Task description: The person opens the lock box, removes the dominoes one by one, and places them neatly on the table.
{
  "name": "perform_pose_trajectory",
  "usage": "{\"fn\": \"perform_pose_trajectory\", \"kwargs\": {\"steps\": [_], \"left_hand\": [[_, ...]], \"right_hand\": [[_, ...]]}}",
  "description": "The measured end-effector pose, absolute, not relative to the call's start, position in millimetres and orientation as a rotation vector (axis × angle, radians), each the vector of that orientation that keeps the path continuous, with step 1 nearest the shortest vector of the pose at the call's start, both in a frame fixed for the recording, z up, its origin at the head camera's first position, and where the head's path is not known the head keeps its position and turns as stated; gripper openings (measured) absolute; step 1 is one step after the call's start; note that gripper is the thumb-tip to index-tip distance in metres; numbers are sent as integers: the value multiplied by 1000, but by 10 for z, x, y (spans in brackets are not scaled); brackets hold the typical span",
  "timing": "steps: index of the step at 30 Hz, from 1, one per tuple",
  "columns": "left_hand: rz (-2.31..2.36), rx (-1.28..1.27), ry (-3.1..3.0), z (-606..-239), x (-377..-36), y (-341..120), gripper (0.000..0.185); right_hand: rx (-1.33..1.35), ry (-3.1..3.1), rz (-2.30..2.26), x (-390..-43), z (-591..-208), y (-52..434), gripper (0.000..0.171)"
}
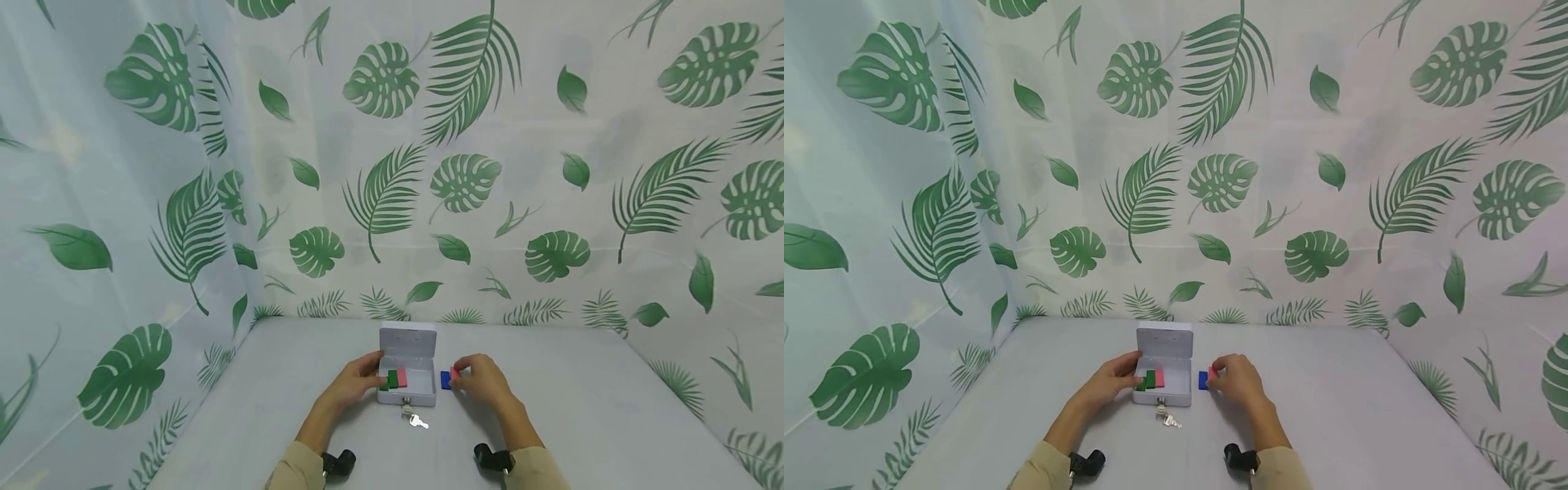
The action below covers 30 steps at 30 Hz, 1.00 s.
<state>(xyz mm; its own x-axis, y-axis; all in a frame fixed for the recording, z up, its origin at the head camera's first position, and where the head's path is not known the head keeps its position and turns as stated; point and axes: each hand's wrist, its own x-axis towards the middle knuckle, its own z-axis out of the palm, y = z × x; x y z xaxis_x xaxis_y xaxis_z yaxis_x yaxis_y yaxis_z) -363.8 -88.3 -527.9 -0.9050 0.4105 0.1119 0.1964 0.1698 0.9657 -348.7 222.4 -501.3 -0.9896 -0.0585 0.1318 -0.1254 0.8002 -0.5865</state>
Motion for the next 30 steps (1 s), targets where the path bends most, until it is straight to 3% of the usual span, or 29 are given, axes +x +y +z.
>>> {"fn": "perform_pose_trajectory", "kwargs": {"steps": [30], "left_hand": [[1833,586,2258,-5279,-3626,-887,62]], "right_hand": [[135,-2920,935,-3522,-5073,2246,28]]}}
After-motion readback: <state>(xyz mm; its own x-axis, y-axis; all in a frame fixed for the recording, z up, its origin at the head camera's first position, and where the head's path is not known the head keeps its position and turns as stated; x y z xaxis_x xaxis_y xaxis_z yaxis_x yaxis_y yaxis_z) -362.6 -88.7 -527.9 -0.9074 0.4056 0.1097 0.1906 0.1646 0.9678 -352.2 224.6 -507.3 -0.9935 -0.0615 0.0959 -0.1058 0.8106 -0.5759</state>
